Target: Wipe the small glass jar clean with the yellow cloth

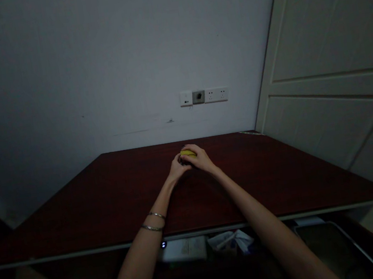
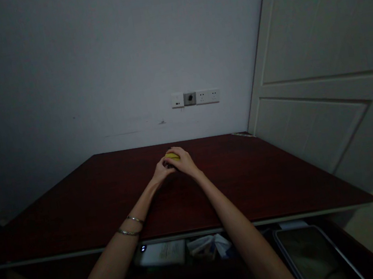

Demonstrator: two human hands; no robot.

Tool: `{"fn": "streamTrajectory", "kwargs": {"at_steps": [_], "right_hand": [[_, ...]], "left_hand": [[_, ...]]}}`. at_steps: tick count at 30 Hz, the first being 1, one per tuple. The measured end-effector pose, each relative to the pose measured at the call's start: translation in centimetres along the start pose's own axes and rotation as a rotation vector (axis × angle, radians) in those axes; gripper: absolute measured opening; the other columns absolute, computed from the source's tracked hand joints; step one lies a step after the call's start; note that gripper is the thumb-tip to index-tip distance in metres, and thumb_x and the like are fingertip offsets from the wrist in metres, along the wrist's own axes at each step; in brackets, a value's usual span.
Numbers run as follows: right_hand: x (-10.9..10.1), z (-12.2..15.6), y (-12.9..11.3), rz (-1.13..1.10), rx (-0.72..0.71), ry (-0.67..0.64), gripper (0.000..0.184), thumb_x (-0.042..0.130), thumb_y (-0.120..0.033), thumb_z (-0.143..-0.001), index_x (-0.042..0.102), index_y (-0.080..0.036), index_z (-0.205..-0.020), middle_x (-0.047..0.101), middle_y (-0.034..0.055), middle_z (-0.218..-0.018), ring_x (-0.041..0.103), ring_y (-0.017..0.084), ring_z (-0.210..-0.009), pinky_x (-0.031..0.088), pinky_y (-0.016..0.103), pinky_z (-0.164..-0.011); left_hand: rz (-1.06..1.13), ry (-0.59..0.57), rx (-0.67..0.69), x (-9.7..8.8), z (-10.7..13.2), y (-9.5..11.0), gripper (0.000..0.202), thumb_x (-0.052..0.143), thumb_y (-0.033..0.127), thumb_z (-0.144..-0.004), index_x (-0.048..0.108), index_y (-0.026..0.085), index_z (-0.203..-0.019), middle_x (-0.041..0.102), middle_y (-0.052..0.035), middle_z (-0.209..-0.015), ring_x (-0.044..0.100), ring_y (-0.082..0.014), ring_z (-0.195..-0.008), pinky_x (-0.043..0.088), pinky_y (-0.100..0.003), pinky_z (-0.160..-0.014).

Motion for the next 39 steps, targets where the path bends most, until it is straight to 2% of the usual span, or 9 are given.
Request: {"fn": "streamTrajectory", "kwargs": {"at_steps": [3,8,13,16,21,27,33,36,39], "right_hand": [[0.0,-0.1,0.7,0.02,0.067,0.057,0.028,0.057,-0.039,-0.071,0.062,-0.022,-0.092,0.062,0.0037,-0.096,0.055,0.015,-0.091,0.039,0.027,-0.085],[-0.5,-0.2,3.6,-0.074,0.251,0.128,0.029,0.055,-0.044,-0.07,0.062,-0.02,-0.085,0.065,0.0024,-0.084,0.058,0.015,-0.078,0.044,0.027,-0.075],[-0.2,0.1,3.0,-0.192,0.125,0.032,0.029,0.058,-0.04,-0.07,0.062,-0.021,-0.09,0.064,0.0031,-0.094,0.058,0.016,-0.087,0.044,0.028,-0.08],[-0.5,0.3,2.4,-0.176,0.074,0.074,0.03,0.059,-0.039,-0.069,0.062,-0.021,-0.092,0.062,0.0039,-0.1,0.055,0.017,-0.095,0.041,0.029,-0.086],[-0.1,-0.3,3.0,-0.172,0.154,0.1,0.029,0.058,-0.041,-0.069,0.063,-0.02,-0.088,0.064,0.0037,-0.091,0.058,0.016,-0.084,0.044,0.029,-0.08],[-0.5,-0.4,5.1,-0.169,0.31,0.155,0.03,0.058,-0.045,-0.068,0.064,-0.018,-0.079,0.066,0.0041,-0.082,0.058,0.017,-0.077,0.045,0.029,-0.074],[0.0,0.0,3.9,-0.258,0.185,0.087,0.028,0.059,-0.04,-0.069,0.062,-0.019,-0.086,0.064,0.004,-0.089,0.058,0.016,-0.083,0.044,0.029,-0.078],[-0.2,0.2,2.9,-0.246,0.108,0.108,0.028,0.06,-0.037,-0.068,0.062,-0.02,-0.09,0.063,0.0042,-0.097,0.056,0.017,-0.092,0.041,0.031,-0.085],[-0.3,0.3,2.9,-0.225,0.121,0.132,0.029,0.059,-0.038,-0.068,0.062,-0.021,-0.091,0.063,0.0044,-0.098,0.056,0.018,-0.092,0.041,0.031,-0.086]], "left_hand": [[-0.05,-0.014,0.022,0.0,0.1,0.4,0.059,0.071,0.005,-0.043,0.054,0.012,-0.099,0.06,-0.007,-0.094,0.056,-0.0188,-0.086,0.042,-0.03,-0.08],[-0.125,-0.03,-0.023,-0.1,0.0,0.0,0.073,0.075,0.005,-0.037,0.051,0.011,-0.106,0.059,-0.0072,-0.097,0.055,-0.02,-0.089,0.041,-0.034,-0.084],[-0.114,-0.02,-0.019,0.0,0.0,-0.1,0.076,0.075,0.004,-0.036,0.05,0.011,-0.108,0.057,-0.0089,-0.103,0.053,-0.0208,-0.094,0.039,-0.036,-0.088],[-0.085,-0.015,-0.017,-0.1,0.0,0.1,0.077,0.074,0.003,-0.037,0.048,0.011,-0.109,0.056,-0.0105,-0.107,0.053,-0.0215,-0.096,0.04,-0.035,-0.087],[-0.11,0.021,0.012,-0.6,-0.1,0.3,0.079,0.074,0.003,-0.036,0.047,0.011,-0.11,0.056,-0.01,-0.106,0.053,-0.0223,-0.097,0.038,-0.035,-0.089],[-0.167,-0.023,-0.008,-0.3,-0.3,-0.5,0.081,0.076,0.006,-0.035,0.046,0.013,-0.11,0.057,-0.0073,-0.098,0.055,-0.0197,-0.087,0.042,-0.036,-0.083],[-0.186,0.045,-0.013,-0.8,-0.3,-0.3,0.077,0.076,0.007,-0.035,0.049,0.011,-0.107,0.058,-0.0081,-0.098,0.055,-0.021,-0.089,0.042,-0.036,-0.084],[-0.155,0.087,-0.012,-1.1,-0.3,-0.1,0.076,0.074,0.005,-0.037,0.048,0.011,-0.108,0.058,-0.0087,-0.099,0.055,-0.0212,-0.09,0.042,-0.035,-0.084],[-0.151,0.092,-0.006,-1.2,-0.3,-0.1,0.075,0.073,0.004,-0.038,0.048,0.012,-0.108,0.058,-0.0088,-0.1,0.054,-0.0207,-0.091,0.042,-0.034,-0.084]]}}
Point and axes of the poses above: each hand's wrist, its own z-axis away from the middle knuckle, its own x-axis out of the palm, y = z × x, the point moved 9 cm from there along -z, towards the middle knuckle
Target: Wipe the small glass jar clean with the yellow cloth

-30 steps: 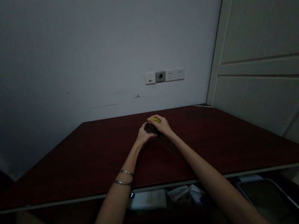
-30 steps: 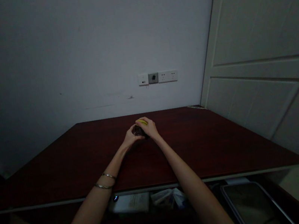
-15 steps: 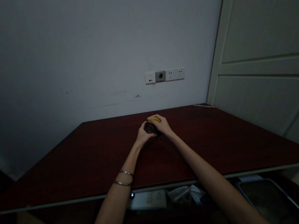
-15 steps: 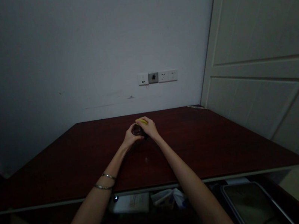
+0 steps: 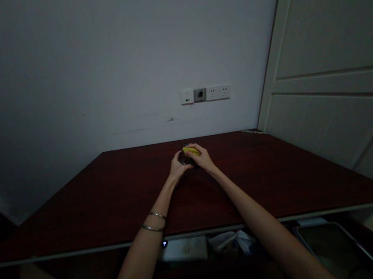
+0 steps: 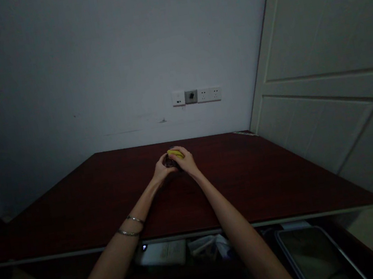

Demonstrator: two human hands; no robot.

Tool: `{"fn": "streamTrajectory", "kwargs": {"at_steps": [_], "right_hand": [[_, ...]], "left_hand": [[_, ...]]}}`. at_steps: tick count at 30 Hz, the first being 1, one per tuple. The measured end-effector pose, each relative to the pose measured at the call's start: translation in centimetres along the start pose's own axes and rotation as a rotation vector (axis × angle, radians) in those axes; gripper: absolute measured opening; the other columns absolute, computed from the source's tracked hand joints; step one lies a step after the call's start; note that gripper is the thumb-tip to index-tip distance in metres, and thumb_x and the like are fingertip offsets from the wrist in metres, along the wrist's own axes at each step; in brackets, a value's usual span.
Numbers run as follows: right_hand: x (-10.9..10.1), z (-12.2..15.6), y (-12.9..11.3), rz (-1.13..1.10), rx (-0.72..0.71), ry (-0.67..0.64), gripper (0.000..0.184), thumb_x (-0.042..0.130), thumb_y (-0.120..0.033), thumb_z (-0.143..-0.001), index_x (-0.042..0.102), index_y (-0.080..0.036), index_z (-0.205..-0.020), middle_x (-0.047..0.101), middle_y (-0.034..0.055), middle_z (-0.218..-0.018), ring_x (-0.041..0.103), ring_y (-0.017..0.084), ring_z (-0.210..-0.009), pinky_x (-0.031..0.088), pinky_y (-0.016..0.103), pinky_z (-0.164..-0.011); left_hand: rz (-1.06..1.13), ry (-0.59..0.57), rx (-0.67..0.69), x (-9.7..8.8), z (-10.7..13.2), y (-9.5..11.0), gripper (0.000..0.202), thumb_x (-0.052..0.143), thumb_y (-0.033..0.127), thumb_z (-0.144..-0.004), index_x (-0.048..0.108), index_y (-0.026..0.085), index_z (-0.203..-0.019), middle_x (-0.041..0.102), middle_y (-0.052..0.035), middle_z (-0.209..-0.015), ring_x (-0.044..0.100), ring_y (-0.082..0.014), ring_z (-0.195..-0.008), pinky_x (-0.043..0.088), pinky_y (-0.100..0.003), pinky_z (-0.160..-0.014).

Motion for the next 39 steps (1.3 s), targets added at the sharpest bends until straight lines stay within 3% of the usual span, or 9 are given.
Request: {"fn": "streamTrajectory", "kwargs": {"at_steps": [8,12,19,29,36,39], "right_hand": [[-1.4,0.3,2.3,-0.111,0.183,0.117,0.032,0.059,-0.044,-0.067,0.063,-0.017,-0.083,0.065,0.006,-0.088,0.058,0.017,-0.082,0.044,0.03,-0.078],[-1.5,0.5,3.1,-0.23,0.267,0.084,0.035,0.061,-0.046,-0.065,0.063,-0.018,-0.086,0.065,0.0044,-0.089,0.058,0.016,-0.08,0.045,0.028,-0.075],[-1.0,0.5,1.6,-0.301,0.22,-0.026,0.036,0.065,-0.04,-0.063,0.061,-0.022,-0.094,0.064,0.0019,-0.094,0.058,0.016,-0.084,0.045,0.026,-0.075],[-1.7,0.8,3.6,-0.392,0.35,0.121,0.036,0.064,-0.042,-0.061,0.063,-0.017,-0.086,0.065,0.0059,-0.091,0.059,0.016,-0.08,0.046,0.029,-0.074],[-1.1,0.7,2.1,-0.319,0.245,0.054,0.036,0.066,-0.04,-0.061,0.062,-0.019,-0.091,0.065,0.0038,-0.095,0.059,0.016,-0.085,0.045,0.028,-0.077],[-1.5,0.7,2.4,-0.307,0.26,0.088,0.036,0.065,-0.042,-0.062,0.062,-0.019,-0.09,0.065,0.0043,-0.094,0.059,0.016,-0.085,0.045,0.028,-0.078]], "left_hand": [[-0.015,-0.143,-0.005,1.2,0.3,0.0,0.081,0.074,0.003,-0.035,0.047,0.014,-0.11,0.058,-0.0063,-0.098,0.056,-0.0195,-0.087,0.043,-0.035,-0.083],[0.102,-0.139,-0.059,1.5,0.6,0.2,0.081,0.074,0.002,-0.035,0.048,0.013,-0.111,0.057,-0.008,-0.102,0.055,-0.0201,-0.091,0.042,-0.034,-0.085],[0.305,-0.158,-0.095,1.7,1.1,0.5,0.069,0.071,0.004,-0.042,0.051,0.015,-0.107,0.056,-0.0085,-0.108,0.053,-0.0214,-0.099,0.043,-0.033,-0.083],[0.335,-0.183,-0.133,2.3,1.3,0.3,0.074,0.07,-0.004,-0.036,0.051,0.013,-0.106,0.052,-0.0105,-0.116,0.048,-0.0225,-0.107,0.041,-0.033,-0.089],[0.302,-0.156,-0.14,1.7,1.2,0.2,0.067,0.071,0.004,-0.043,0.052,0.014,-0.106,0.057,-0.0098,-0.107,0.054,-0.0215,-0.095,0.046,-0.03,-0.075],[0.287,-0.168,-0.158,2.0,1.4,0.1,0.067,0.071,0.004,-0.042,0.053,0.015,-0.106,0.057,-0.01,-0.108,0.054,-0.0217,-0.096,0.046,-0.029,-0.075]]}}
Point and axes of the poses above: each hand's wrist, its own z-axis away from the middle knuckle, its own x-axis out of the palm, y = z × x, the point moved 9 cm from there along -z, towards the middle knuckle
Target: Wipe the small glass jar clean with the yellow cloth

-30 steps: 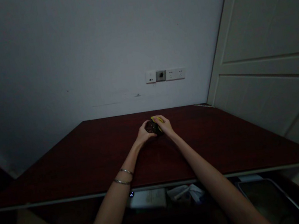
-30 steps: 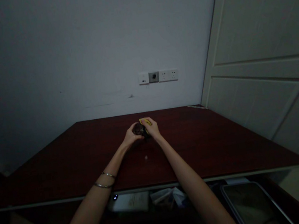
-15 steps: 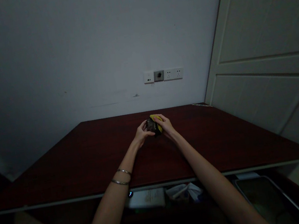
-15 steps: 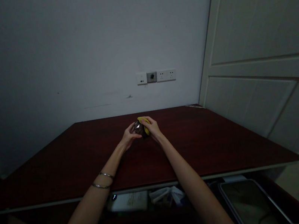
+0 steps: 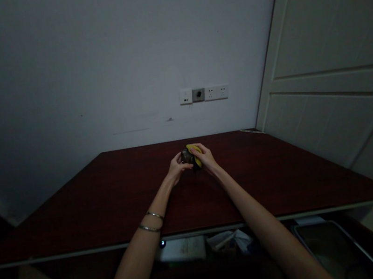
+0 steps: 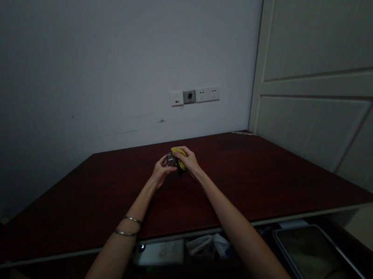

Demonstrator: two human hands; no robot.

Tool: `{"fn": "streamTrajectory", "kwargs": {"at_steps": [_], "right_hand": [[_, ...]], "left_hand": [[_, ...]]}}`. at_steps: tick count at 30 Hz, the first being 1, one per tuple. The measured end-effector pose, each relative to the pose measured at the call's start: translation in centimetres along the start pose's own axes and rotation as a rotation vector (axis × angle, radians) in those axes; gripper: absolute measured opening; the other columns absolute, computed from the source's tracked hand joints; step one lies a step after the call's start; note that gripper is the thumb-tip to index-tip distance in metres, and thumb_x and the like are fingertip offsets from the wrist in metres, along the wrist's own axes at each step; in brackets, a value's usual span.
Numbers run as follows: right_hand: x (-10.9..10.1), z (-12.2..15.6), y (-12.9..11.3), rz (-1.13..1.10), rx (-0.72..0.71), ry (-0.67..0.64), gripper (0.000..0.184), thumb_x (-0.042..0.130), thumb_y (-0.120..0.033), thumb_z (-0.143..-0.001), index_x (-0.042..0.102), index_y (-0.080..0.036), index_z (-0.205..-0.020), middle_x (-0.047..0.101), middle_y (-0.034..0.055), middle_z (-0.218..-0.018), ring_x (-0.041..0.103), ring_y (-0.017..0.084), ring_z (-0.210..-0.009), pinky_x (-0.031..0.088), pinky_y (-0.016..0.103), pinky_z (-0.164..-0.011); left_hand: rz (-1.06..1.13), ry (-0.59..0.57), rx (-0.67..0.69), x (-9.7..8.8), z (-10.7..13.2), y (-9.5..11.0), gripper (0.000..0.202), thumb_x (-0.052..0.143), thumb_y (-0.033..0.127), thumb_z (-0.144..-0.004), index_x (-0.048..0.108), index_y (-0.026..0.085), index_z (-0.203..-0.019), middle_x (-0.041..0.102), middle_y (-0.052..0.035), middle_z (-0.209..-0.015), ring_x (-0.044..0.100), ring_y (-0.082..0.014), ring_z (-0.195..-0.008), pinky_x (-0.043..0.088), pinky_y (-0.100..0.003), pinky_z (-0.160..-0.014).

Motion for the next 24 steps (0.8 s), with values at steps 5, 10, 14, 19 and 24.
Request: {"fn": "streamTrajectory", "kwargs": {"at_steps": [5,10,14,19,24], "right_hand": [[-1.0,-0.2,1.1,-0.071,0.071,0.084,0.034,0.064,-0.042,-0.061,0.063,-0.017,-0.085,0.066,0.0061,-0.092,0.06,0.017,-0.082,0.046,0.03,-0.077],[-1.0,-0.2,0.9,0.001,0.028,0.086,0.036,0.063,-0.045,-0.062,0.063,-0.017,-0.086,0.065,0.0057,-0.092,0.059,0.018,-0.083,0.046,0.031,-0.078],[-0.7,-0.2,0.5,0.07,-0.018,0.085,0.037,0.063,-0.045,-0.062,0.062,-0.018,-0.087,0.065,0.0055,-0.091,0.058,0.018,-0.085,0.045,0.031,-0.08],[-0.5,-0.2,0.4,0.098,-0.049,0.068,0.038,0.062,-0.045,-0.064,0.062,-0.018,-0.09,0.064,0.0061,-0.096,0.057,0.019,-0.09,0.043,0.032,-0.084],[-0.6,-0.2,0.5,0.106,-0.027,0.085,0.038,0.062,-0.046,-0.063,0.062,-0.019,-0.09,0.064,0.0059,-0.097,0.057,0.02,-0.091,0.043,0.033,-0.085]], "left_hand": [[-0.006,-0.033,-0.018,0.6,0.0,-0.5,0.071,0.072,0.003,-0.04,0.053,0.015,-0.107,0.055,-0.0105,-0.113,0.053,-0.0219,-0.098,0.046,-0.029,-0.075],[-0.037,-0.018,-0.014,0.4,-0.1,-0.6,0.067,0.072,0.005,-0.042,0.054,0.016,-0.106,0.057,-0.0097,-0.11,0.054,-0.0217,-0.096,0.046,-0.026,-0.069],[-0.074,0.012,-0.019,0.0,-0.1,-0.6,0.064,0.071,0.007,-0.043,0.056,0.016,-0.105,0.059,-0.0082,-0.105,0.056,-0.0196,-0.09,0.042,-0.02,-0.059],[-0.112,0.033,-0.017,-0.3,-0.2,-0.8,0.061,0.071,0.009,-0.044,0.057,0.016,-0.103,0.061,-0.0073,-0.102,0.056,-0.0175,-0.085,0.035,-0.016,-0.05],[-0.117,0.043,-0.028,-0.5,-0.3,-1.0,0.062,0.071,0.01,-0.044,0.057,0.016,-0.104,0.061,-0.0071,-0.101,0.056,-0.0184,-0.087,0.037,-0.018,-0.053]]}}
Point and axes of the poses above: each hand's wrist, its own z-axis away from the middle knuckle, its own x-axis out of the palm, y = z × x, the point moved 9 cm from there along -z, towards the middle knuckle
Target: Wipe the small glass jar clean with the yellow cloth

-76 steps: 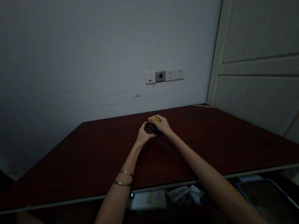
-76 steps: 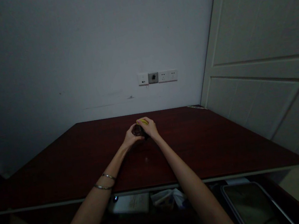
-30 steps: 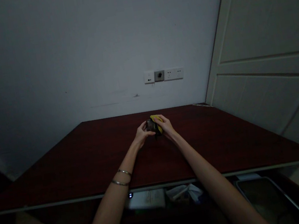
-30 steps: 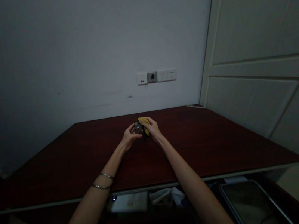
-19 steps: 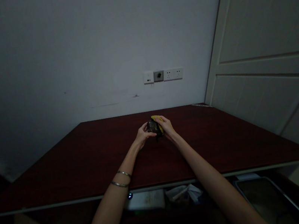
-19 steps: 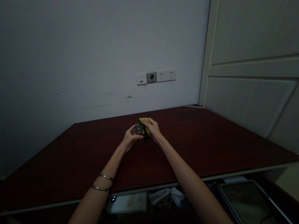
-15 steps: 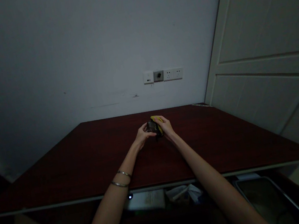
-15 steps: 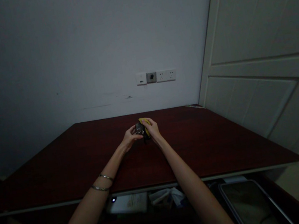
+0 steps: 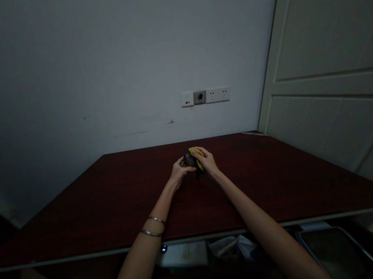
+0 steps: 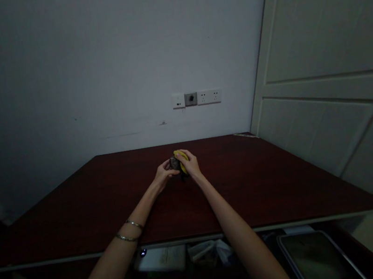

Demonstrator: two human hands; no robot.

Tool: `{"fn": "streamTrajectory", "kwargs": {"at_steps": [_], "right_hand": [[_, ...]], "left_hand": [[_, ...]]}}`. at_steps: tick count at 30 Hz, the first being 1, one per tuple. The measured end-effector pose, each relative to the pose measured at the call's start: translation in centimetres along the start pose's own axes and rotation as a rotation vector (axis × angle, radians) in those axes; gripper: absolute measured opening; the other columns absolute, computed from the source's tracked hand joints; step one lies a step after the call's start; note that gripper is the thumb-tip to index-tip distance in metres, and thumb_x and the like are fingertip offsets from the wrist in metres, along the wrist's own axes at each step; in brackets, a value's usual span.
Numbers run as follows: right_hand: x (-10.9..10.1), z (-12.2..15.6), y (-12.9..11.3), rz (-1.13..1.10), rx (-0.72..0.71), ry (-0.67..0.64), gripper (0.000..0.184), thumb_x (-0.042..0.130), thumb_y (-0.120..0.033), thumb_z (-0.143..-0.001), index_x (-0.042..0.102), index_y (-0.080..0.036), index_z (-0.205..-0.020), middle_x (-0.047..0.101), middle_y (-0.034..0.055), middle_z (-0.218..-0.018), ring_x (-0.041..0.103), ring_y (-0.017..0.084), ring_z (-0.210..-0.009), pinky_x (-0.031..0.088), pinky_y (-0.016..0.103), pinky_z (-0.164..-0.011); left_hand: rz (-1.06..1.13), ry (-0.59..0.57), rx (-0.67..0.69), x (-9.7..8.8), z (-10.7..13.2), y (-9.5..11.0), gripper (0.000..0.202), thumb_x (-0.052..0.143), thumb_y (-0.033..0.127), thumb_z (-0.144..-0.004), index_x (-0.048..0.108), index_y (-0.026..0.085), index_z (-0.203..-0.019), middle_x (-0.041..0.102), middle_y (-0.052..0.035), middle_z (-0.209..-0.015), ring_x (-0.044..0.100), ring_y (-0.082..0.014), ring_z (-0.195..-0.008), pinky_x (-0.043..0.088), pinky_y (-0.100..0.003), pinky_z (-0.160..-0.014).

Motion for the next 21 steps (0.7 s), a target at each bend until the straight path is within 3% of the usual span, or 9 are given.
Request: {"fn": "streamTrajectory", "kwargs": {"at_steps": [12,21], "right_hand": [[0.07,0.08,-0.03,-0.018,0.004,-0.013,0.036,0.061,-0.043,-0.065,0.062,-0.018,-0.091,0.064,0.0064,-0.098,0.058,0.019,-0.09,0.043,0.031,-0.083],[-0.11,-0.11,0.14,-0.019,0.006,-0.008,0.034,0.062,-0.042,-0.065,0.063,-0.018,-0.089,0.064,0.0062,-0.095,0.058,0.019,-0.09,0.043,0.033,-0.084]], "left_hand": [[0.065,0.003,-0.004,0.12,0.06,0.24,0.061,0.073,0.007,-0.042,0.057,0.015,-0.1,0.061,-0.0065,-0.099,0.056,-0.0198,-0.09,0.045,-0.026,-0.068],[0.078,0.007,0.013,0.02,-0.38,0.23,0.062,0.074,0.005,-0.039,0.058,0.014,-0.098,0.062,-0.006,-0.097,0.057,-0.0193,-0.09,0.044,-0.031,-0.081]]}}
Point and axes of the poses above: each hand's wrist, its own z-axis away from the middle knuckle, its own x-axis out of the palm, y = z × x, the point moved 9 cm from there along -z, towards the middle knuckle
